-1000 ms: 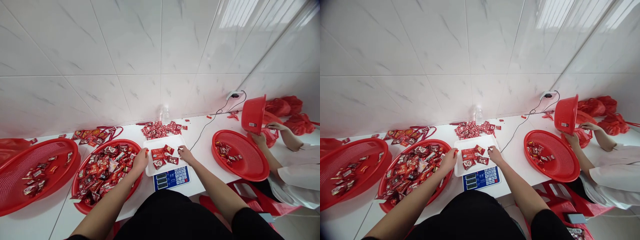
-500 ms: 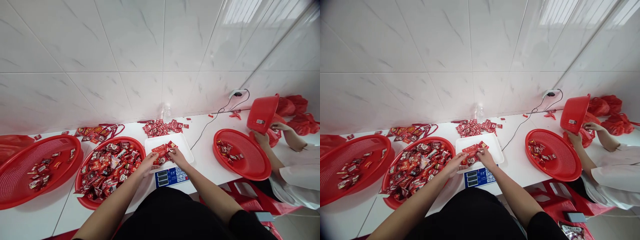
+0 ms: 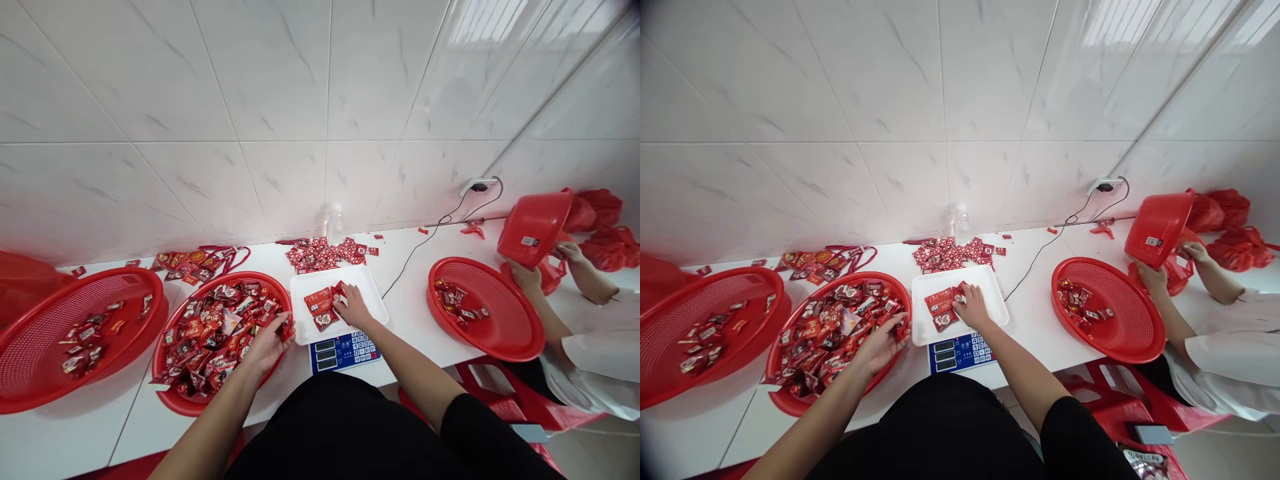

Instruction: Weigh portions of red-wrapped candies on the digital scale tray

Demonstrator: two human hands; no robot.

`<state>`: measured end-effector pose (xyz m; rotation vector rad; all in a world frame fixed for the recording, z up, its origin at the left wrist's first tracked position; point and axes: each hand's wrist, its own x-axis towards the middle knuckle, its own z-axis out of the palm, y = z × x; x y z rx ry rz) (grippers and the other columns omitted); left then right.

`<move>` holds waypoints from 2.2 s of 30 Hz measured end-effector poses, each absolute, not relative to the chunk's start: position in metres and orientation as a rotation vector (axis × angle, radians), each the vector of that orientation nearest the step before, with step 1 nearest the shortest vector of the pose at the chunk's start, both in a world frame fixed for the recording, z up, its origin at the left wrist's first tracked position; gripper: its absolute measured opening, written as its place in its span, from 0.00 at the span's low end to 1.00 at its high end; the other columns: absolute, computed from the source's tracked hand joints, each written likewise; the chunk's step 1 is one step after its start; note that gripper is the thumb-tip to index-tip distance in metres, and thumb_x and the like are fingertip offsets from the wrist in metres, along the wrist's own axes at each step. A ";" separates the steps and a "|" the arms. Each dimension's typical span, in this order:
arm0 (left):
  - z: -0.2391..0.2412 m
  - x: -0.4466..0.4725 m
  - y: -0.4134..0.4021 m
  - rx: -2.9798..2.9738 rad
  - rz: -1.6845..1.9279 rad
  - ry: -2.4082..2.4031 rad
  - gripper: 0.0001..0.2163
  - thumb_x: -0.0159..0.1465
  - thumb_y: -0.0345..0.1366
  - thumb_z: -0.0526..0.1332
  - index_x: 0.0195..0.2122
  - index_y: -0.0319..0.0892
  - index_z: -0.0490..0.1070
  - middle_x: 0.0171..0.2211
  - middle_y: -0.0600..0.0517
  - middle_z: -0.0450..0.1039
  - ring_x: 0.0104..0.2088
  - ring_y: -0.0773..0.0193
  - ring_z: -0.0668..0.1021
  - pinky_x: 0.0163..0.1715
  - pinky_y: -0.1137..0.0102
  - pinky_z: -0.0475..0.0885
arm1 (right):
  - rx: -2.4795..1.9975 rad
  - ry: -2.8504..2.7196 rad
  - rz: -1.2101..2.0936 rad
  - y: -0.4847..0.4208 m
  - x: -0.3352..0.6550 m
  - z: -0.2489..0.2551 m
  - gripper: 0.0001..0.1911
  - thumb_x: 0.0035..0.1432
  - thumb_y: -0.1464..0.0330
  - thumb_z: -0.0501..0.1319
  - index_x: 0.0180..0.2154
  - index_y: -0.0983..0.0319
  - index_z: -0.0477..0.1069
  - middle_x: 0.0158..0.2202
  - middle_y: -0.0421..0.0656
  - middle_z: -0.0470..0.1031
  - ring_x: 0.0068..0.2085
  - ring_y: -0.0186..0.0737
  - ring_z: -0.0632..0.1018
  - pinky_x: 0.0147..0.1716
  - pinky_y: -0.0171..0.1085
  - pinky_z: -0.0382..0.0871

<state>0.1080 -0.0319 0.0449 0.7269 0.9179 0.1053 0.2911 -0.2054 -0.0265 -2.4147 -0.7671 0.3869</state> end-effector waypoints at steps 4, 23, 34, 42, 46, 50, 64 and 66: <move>0.046 0.094 -0.029 0.716 0.126 0.943 0.10 0.61 0.30 0.60 0.44 0.39 0.71 0.30 0.50 0.74 0.26 0.68 0.77 0.26 0.72 0.76 | -2.484 -0.999 0.501 -0.188 0.271 -0.024 0.38 0.58 0.49 0.53 0.64 0.57 0.49 0.68 0.47 0.41 0.67 0.53 0.41 0.62 0.56 0.38; 0.033 0.080 -0.045 0.997 0.063 0.950 0.18 0.53 0.50 0.66 0.34 0.42 0.66 0.19 0.56 0.69 0.16 0.75 0.66 0.16 0.81 0.60 | -2.421 -1.340 0.364 -0.203 0.249 -0.025 0.34 0.58 0.52 0.55 0.63 0.52 0.52 0.68 0.44 0.42 0.67 0.52 0.42 0.61 0.60 0.33; 0.034 0.079 -0.017 0.733 0.237 1.132 0.07 0.57 0.35 0.66 0.34 0.38 0.71 0.26 0.51 0.72 0.22 0.71 0.74 0.19 0.77 0.71 | -2.504 -0.967 0.343 -0.247 0.273 -0.040 0.26 0.59 0.71 0.52 0.60 0.60 0.59 0.64 0.47 0.54 0.61 0.44 0.61 0.58 0.43 0.57; 0.035 0.081 -0.018 0.692 0.228 1.108 0.04 0.59 0.32 0.63 0.34 0.38 0.70 0.26 0.52 0.72 0.22 0.69 0.75 0.18 0.76 0.73 | -2.320 -0.970 0.259 -0.224 0.274 -0.016 0.27 0.59 0.65 0.53 0.60 0.57 0.58 0.62 0.46 0.57 0.61 0.44 0.60 0.59 0.44 0.57; 0.034 0.082 -0.019 0.687 0.210 1.101 0.04 0.60 0.32 0.63 0.32 0.37 0.70 0.25 0.51 0.72 0.22 0.69 0.75 0.19 0.76 0.73 | -2.454 -1.174 0.367 -0.197 0.262 -0.006 0.38 0.52 0.49 0.59 0.62 0.49 0.53 0.68 0.44 0.36 0.67 0.56 0.40 0.60 0.60 0.39; 0.037 0.082 -0.021 0.690 0.216 1.088 0.04 0.59 0.33 0.64 0.33 0.38 0.70 0.27 0.51 0.73 0.22 0.69 0.75 0.19 0.75 0.74 | -2.520 -1.338 0.496 -0.179 0.259 -0.007 0.43 0.49 0.40 0.55 0.63 0.46 0.50 0.69 0.44 0.31 0.66 0.61 0.34 0.56 0.67 0.25; 0.031 0.078 -0.015 0.637 0.243 1.072 0.03 0.63 0.32 0.59 0.37 0.39 0.68 0.30 0.47 0.74 0.29 0.63 0.80 0.26 0.72 0.77 | -2.519 -1.505 0.293 -0.181 0.273 -0.027 0.23 0.62 0.56 0.52 0.58 0.48 0.61 0.61 0.41 0.59 0.61 0.51 0.54 0.55 0.51 0.52; 0.031 0.078 -0.013 0.618 0.272 1.039 0.04 0.63 0.31 0.57 0.39 0.39 0.68 0.33 0.46 0.75 0.32 0.62 0.80 0.29 0.70 0.78 | -2.502 -1.518 0.289 -0.179 0.278 -0.030 0.20 0.63 0.62 0.52 0.57 0.50 0.63 0.59 0.41 0.62 0.59 0.49 0.57 0.53 0.47 0.56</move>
